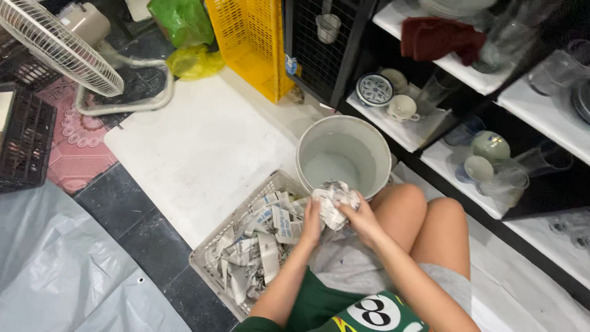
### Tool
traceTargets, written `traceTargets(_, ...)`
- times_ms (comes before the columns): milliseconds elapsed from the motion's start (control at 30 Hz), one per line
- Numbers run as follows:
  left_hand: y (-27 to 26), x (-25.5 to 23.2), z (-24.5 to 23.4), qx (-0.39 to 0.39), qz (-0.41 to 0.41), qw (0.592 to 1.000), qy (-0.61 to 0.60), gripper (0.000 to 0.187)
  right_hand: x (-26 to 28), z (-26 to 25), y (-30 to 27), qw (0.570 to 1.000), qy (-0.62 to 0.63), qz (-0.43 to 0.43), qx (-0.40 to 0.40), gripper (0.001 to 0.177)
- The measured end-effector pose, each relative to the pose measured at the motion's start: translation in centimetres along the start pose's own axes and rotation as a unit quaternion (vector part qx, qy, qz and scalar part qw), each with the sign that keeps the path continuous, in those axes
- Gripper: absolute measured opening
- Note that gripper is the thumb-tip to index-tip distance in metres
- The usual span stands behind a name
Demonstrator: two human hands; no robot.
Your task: The person washes small ceramic bowls and cups in a bucket of water, then dries them with a cloth and wraps them in newspaper. The person handles each item one at a time, rinsing, drying, and wrapping before placing the wrapped items into a basket.
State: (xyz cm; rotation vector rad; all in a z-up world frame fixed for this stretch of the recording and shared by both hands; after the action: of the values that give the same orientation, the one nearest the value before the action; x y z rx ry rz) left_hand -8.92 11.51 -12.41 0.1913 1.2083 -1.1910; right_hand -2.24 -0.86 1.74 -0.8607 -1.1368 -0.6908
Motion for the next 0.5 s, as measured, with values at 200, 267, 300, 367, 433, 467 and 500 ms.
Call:
traceTargets(200,5.6,0.0,-10.1,-0.061,0.097,0.834,0.54,0.068,-0.9,-0.7,0.1,0.987,0.087,0.097,-0.091,0.05)
traceTargets(267,5.6,-0.1,-11.4,-0.042,0.045,0.713,0.699,0.09,-1.1,-1.1,0.0,0.988,0.079,0.1,-0.086,0.051)
traceTargets(300,6.1,-0.6,-11.9,-0.036,0.022,0.641,0.766,0.102,-1.1,-1.0,0.4,0.989,0.075,0.097,-0.08,0.051)
traceTargets(367,6.5,-1.0,-12.1,0.013,-0.037,0.528,0.848,0.123,-1.1,-0.7,0.2,0.988,0.073,0.106,-0.084,0.05)
traceTargets(433,7.1,-1.4,-11.7,0.053,-0.073,0.43,0.898,0.137,-1.0,-0.5,0.4,0.988,0.061,0.115,-0.089,0.049)
traceTargets(467,7.4,-1.4,-11.4,0.068,-0.08,0.392,0.914,0.141,-0.9,-0.6,0.6,0.987,0.05,0.119,-0.091,0.049)
traceTargets(500,7.0,-1.1,-11.5,0.086,-0.091,0.354,0.927,0.145,-1.0,-0.4,0.3,0.987,0.039,0.129,-0.093,0.05)
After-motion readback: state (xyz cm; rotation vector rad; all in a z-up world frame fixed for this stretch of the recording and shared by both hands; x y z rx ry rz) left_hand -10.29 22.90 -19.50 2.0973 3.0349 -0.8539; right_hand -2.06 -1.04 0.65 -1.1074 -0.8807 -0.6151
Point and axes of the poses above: each hand's wrist, its own y-axis towards the middle knuckle, its own z-axis out of the palm, x = y × z, the point moved 1 cm from there along y, towards the middle knuckle, and after that the axes turned 10 degrees about -z, right-handed, at the moved point
